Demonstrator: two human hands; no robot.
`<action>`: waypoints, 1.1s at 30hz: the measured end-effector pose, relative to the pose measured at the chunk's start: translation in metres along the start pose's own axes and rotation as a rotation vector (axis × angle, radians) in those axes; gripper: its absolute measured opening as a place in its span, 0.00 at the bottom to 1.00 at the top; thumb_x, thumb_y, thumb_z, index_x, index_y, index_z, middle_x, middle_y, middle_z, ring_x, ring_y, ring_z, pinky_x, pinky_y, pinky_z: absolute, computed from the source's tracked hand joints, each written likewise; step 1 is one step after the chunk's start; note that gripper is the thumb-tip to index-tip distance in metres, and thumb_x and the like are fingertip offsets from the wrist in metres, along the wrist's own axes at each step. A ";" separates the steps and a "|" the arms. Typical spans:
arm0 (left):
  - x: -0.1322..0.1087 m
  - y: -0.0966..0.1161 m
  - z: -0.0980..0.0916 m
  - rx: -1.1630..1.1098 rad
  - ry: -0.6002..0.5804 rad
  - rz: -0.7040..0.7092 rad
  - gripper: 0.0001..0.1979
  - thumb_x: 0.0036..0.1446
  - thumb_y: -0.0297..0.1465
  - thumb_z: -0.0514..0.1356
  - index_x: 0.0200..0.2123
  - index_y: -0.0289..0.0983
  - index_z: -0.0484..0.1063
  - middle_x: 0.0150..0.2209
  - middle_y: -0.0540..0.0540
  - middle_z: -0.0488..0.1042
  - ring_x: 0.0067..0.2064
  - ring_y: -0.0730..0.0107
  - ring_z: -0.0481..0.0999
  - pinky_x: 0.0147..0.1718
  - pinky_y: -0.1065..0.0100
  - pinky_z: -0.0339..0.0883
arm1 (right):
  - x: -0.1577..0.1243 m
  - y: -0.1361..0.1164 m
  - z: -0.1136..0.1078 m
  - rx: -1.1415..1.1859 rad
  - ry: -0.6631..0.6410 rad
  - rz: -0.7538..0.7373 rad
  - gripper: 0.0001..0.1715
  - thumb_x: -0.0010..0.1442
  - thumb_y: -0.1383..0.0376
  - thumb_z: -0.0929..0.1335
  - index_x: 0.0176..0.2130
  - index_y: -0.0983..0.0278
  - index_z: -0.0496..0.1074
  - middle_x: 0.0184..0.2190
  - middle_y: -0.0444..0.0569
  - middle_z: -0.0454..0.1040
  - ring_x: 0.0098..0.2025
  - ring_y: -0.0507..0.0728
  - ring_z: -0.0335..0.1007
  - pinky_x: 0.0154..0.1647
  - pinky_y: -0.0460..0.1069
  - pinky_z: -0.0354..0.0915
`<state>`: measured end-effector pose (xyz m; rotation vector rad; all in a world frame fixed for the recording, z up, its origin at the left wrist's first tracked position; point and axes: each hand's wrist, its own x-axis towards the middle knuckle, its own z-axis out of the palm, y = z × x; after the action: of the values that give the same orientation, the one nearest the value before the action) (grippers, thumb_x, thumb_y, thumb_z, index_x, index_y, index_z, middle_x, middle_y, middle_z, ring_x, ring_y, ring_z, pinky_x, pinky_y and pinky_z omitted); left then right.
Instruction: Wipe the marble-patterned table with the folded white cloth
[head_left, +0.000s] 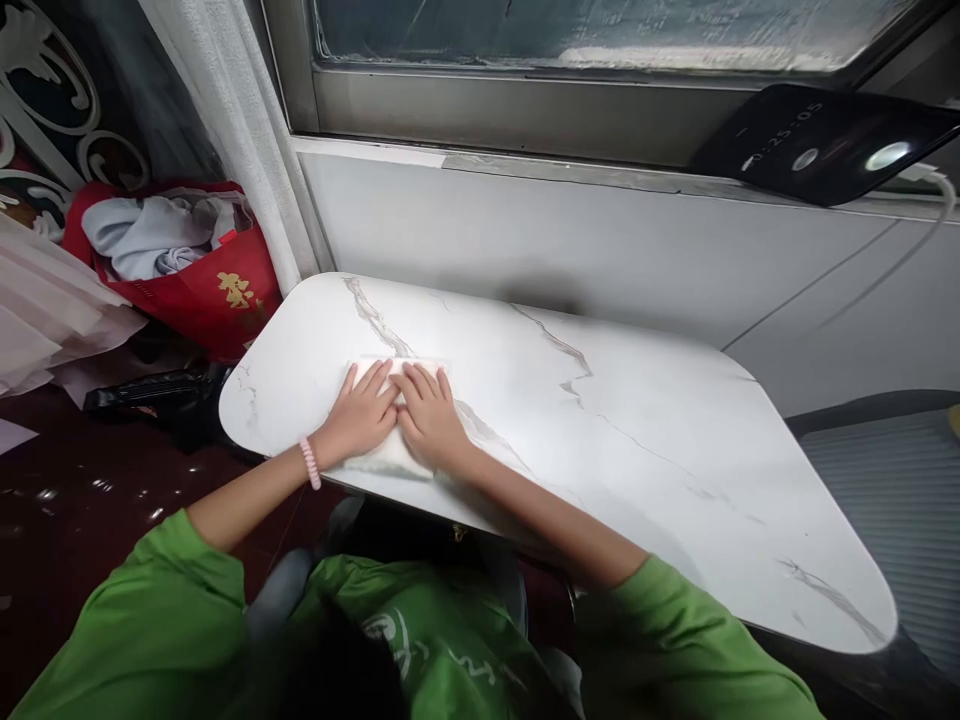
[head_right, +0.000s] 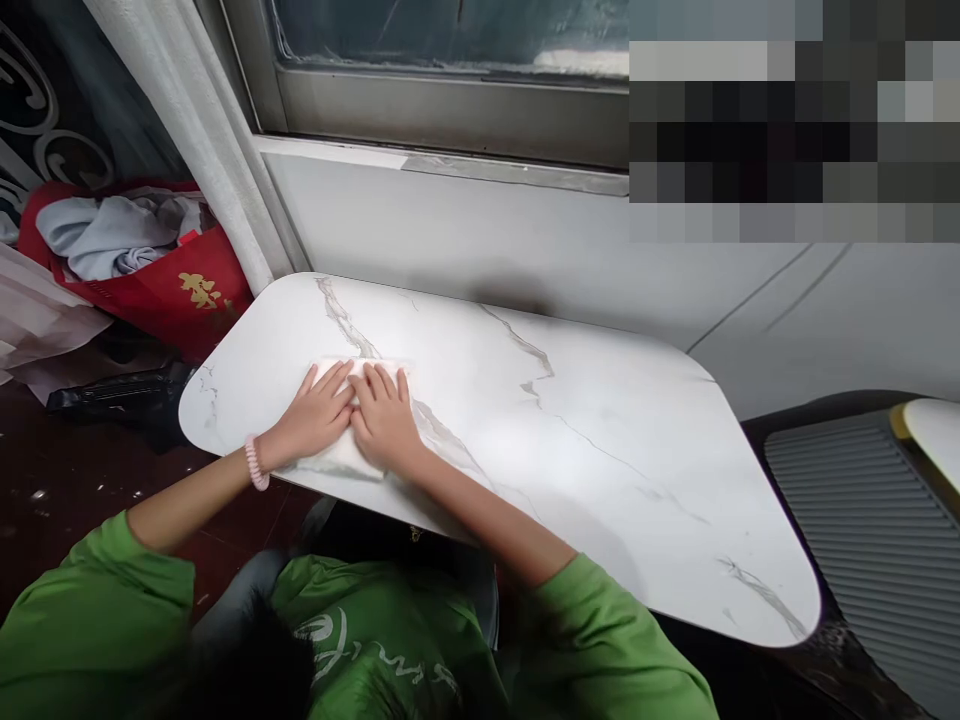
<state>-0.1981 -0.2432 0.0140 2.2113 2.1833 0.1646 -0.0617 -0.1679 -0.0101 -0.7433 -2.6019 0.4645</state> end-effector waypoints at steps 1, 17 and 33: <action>0.013 -0.006 0.002 0.004 0.017 -0.012 0.24 0.67 0.28 0.44 0.64 0.33 0.60 0.69 0.35 0.54 0.71 0.55 0.50 0.68 0.44 0.40 | 0.012 0.006 0.001 -0.026 0.003 0.006 0.29 0.64 0.67 0.55 0.61 0.68 0.63 0.65 0.59 0.60 0.68 0.64 0.51 0.70 0.66 0.40; 0.196 -0.095 0.019 -0.128 0.123 -0.036 0.22 0.70 0.30 0.42 0.61 0.38 0.65 0.66 0.41 0.61 0.68 0.63 0.57 0.69 0.49 0.38 | 0.179 0.107 0.029 -0.011 0.215 0.215 0.29 0.62 0.67 0.54 0.59 0.69 0.64 0.60 0.60 0.68 0.63 0.62 0.59 0.68 0.63 0.44; 0.011 -0.063 0.012 -0.022 0.258 -0.115 0.23 0.69 0.31 0.42 0.61 0.30 0.63 0.66 0.32 0.60 0.69 0.52 0.55 0.67 0.42 0.41 | 0.085 0.011 0.037 -0.085 -0.098 -0.188 0.35 0.66 0.61 0.54 0.66 0.75 0.55 0.68 0.63 0.56 0.70 0.65 0.47 0.70 0.65 0.40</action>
<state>-0.2599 -0.2302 -0.0035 2.1516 2.4139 0.4936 -0.1406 -0.1189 -0.0229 -0.5065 -2.7647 0.3436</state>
